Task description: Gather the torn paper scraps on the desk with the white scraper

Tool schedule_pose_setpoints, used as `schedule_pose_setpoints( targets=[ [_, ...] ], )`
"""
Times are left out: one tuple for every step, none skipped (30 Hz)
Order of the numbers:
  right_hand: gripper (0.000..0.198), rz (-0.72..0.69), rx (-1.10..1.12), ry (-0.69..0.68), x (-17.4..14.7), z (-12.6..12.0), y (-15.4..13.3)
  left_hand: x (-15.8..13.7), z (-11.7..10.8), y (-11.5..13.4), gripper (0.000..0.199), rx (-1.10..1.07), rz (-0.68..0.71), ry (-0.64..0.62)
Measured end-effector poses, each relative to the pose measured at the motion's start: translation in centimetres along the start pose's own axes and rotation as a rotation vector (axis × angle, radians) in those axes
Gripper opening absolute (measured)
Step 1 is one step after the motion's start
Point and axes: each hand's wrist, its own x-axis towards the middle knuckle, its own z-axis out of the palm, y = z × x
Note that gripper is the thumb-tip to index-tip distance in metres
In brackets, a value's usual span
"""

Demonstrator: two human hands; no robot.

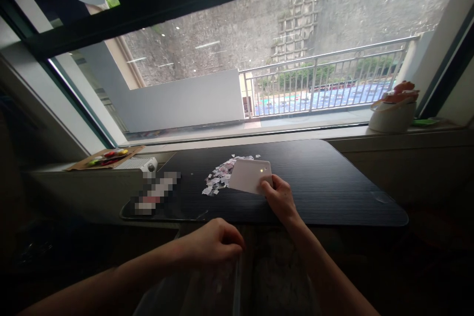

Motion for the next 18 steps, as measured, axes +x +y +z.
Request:
schedule_pose_setpoints(
  targets=[
    [0.017, -0.001, -0.002, 0.003, 0.0, 0.0, 0.0, 0.4, 0.3, 0.8, 0.028, 0.075, 0.034, -0.016],
    [0.017, -0.003, -0.003, 0.005, 0.0, 0.0, 0.0, 0.8, 0.5, 1.5, 0.028, 0.137, 0.07, -0.037],
    [0.017, -0.003, -0.003, 0.007, 0.0, 0.0, 0.0, 1.1, 0.7, 2.0, 0.029, 0.185, 0.105, -0.049],
    [0.018, -0.003, -0.002, 0.008, 0.1, 0.0, 0.0, 1.2, 0.8, 2.3, 0.029, 0.213, 0.135, -0.052],
    [0.018, -0.002, 0.0, 0.009, 0.1, 0.0, 0.0, 1.2, 0.9, 2.5, 0.029, 0.225, 0.16, -0.039],
    [0.018, 0.0, 0.002, 0.01, 0.1, 0.0, 0.1, 1.1, 0.9, 2.4, 0.029, 0.231, 0.174, -0.011],
    [0.018, 0.002, 0.005, 0.011, 0.1, 0.0, 0.1, 0.8, 0.8, 2.2, 0.029, 0.24, 0.174, 0.027],
    [0.019, 0.005, 0.008, 0.013, 0.1, 0.0, 0.1, 0.4, 0.6, 1.8, 0.028, 0.261, 0.161, 0.066],
    [0.019, 0.008, 0.011, 0.013, 0.1, 0.0, 0.1, 0.0, 0.4, 1.3, 0.027, 0.295, 0.133, 0.097],
    [0.019, 0.012, 0.014, 0.01, 0.1, 0.0, 0.1, -0.4, 0.1, 0.7, 0.026, 0.341, 0.094, 0.112],
    [0.02, 0.016, 0.016, 0.007, 0.1, 0.1, 0.1, -0.8, 0.0, -0.1, 0.026, 0.388, 0.047, 0.1],
    [0.02, 0.019, 0.018, 0.003, 0.1, 0.1, 0.0, -1.0, -0.1, -0.9, 0.026, 0.433, -0.014, 0.055],
    [0.02, 0.021, 0.019, 0.001, 0.1, 0.1, 0.0, -1.0, -0.1, -1.7, 0.026, 0.47, -0.057, -0.014],
    [0.021, 0.022, 0.018, 0.002, 0.0, 0.1, -0.1, -0.8, 0.0, -2.5, 0.025, 0.484, -0.077, -0.056],
    [0.021, 0.023, 0.016, 0.004, 0.0, 0.1, -0.2, -0.3, 0.3, -3.3, 0.024, 0.487, -0.088, -0.078],
    [0.021, 0.022, 0.014, 0.007, -0.1, 0.0, -0.3, 0.3, 0.7, -4.1, 0.023, 0.481, -0.092, -0.097],
    [0.022, 0.02, 0.01, 0.009, -0.1, 0.0, -0.3, 1.1, 1.2, -4.8, 0.023, 0.466, -0.097, -0.116],
    [0.022, 0.019, 0.007, 0.008, -0.1, 0.0, -0.4, 1.9, 1.7, -5.5, 0.022, 0.445, -0.105, -0.127]
  ],
)
